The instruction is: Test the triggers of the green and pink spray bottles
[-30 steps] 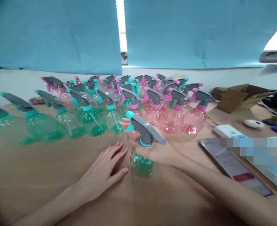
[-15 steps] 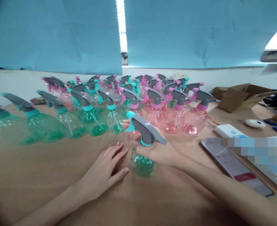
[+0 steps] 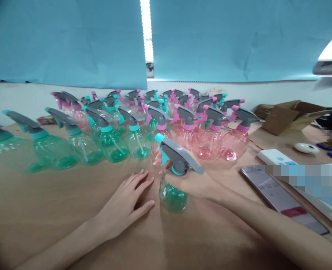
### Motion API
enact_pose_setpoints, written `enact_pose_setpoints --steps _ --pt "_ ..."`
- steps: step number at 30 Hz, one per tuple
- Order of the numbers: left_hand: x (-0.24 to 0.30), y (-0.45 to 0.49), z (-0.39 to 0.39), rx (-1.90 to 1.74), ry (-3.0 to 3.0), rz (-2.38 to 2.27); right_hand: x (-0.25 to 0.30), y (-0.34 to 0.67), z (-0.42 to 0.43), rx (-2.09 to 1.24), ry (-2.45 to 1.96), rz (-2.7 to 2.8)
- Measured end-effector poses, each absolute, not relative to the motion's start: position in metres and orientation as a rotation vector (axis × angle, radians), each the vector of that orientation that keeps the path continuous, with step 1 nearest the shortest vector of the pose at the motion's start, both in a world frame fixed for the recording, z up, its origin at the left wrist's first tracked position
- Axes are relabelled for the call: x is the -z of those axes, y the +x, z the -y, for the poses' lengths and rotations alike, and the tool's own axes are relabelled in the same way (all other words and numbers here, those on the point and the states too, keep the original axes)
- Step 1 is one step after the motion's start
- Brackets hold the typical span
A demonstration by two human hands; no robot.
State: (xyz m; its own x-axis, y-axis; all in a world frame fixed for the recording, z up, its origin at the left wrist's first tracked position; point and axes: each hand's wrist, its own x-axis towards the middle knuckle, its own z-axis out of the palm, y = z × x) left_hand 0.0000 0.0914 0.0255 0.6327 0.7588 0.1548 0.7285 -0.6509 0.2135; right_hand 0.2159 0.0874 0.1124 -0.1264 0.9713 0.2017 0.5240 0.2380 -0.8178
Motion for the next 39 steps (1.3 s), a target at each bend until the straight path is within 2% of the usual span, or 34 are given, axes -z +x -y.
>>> enact_pose_setpoints --steps 16,39 --pt "-0.024 -0.001 -0.093 -0.322 2.742 -1.245 -0.100 0.220 -0.092 -0.616 -1.365 1.806" --pt "-0.023 -0.002 -0.092 -0.332 2.738 -1.236 -0.102 0.219 -0.093 -0.590 -1.384 1.803"
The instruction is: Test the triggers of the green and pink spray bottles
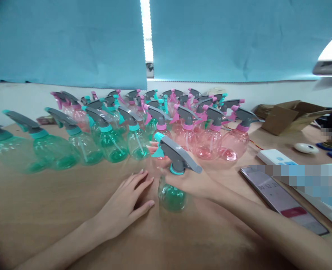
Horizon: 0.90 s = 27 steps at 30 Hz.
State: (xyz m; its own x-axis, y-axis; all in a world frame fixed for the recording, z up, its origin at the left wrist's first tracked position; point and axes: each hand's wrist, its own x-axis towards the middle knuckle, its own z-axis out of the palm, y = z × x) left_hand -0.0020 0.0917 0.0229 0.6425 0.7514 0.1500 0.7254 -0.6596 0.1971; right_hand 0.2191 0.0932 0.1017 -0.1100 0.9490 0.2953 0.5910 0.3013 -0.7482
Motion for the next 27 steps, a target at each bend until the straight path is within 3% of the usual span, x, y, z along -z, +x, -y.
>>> enact_pose_setpoints --steps 27 --pt "-0.0257 -0.0006 -0.0916 -0.343 2.719 -1.252 -0.1052 0.2224 -0.0910 -0.682 -1.389 1.798"
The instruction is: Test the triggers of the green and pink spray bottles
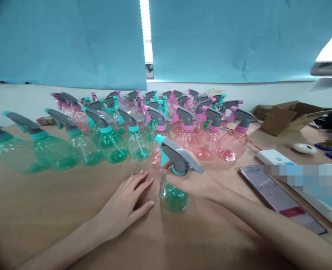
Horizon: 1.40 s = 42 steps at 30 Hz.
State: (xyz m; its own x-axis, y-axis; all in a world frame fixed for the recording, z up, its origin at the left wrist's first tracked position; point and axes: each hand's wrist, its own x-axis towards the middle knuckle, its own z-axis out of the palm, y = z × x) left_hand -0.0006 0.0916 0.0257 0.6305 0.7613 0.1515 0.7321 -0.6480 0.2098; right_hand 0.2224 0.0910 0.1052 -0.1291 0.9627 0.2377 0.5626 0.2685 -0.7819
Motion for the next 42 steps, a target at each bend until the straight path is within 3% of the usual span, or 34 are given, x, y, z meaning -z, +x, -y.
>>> enact_pose_setpoints --steps 11,42 --pt "-0.0235 -0.0007 -0.0927 -0.339 2.725 -1.249 -0.1077 0.2196 -0.0932 -0.808 -1.259 1.803" --pt "-0.0212 -0.0010 -0.0928 -0.384 2.683 -1.237 -0.1048 0.2172 -0.0975 -0.733 -1.211 1.815"
